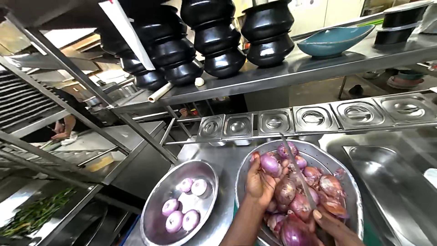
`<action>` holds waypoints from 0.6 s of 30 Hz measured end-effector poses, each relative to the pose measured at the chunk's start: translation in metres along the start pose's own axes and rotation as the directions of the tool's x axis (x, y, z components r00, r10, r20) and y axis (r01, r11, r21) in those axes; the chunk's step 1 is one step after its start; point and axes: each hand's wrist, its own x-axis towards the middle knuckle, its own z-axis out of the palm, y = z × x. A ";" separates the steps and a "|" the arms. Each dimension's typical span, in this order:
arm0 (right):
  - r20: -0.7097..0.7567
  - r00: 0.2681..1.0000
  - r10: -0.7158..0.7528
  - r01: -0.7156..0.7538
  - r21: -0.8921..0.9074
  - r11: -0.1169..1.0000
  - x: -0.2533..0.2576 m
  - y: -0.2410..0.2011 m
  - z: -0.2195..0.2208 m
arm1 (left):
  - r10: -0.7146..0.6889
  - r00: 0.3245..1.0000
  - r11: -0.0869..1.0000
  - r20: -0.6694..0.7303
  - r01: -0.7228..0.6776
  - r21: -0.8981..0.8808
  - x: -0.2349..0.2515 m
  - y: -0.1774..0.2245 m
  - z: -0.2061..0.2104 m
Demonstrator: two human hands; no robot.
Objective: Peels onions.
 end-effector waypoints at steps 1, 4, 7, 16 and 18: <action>-0.010 0.999 -0.034 0.034 -0.027 0.999 0.001 -0.002 -0.002 | -0.012 1.000 1.000 0.011 0.012 -0.024 -0.002 0.002 -0.003; -0.006 0.991 -0.133 0.129 -0.183 0.975 -0.002 -0.008 -0.002 | -0.048 0.997 0.999 -0.056 0.048 -0.016 -0.009 0.001 -0.002; 0.028 0.974 -0.225 0.216 -0.410 0.886 -0.002 -0.008 -0.001 | -0.122 0.992 0.992 -0.038 0.121 -0.022 -0.013 -0.002 -0.002; 0.043 0.969 -0.243 0.215 -0.634 0.743 0.002 -0.001 -0.001 | -0.101 0.995 0.990 0.014 0.102 -0.101 -0.024 -0.011 0.009; 0.037 0.971 -0.238 0.205 -0.644 0.737 0.002 -0.002 0.000 | -0.102 0.995 0.990 0.021 0.103 -0.099 -0.024 -0.012 0.009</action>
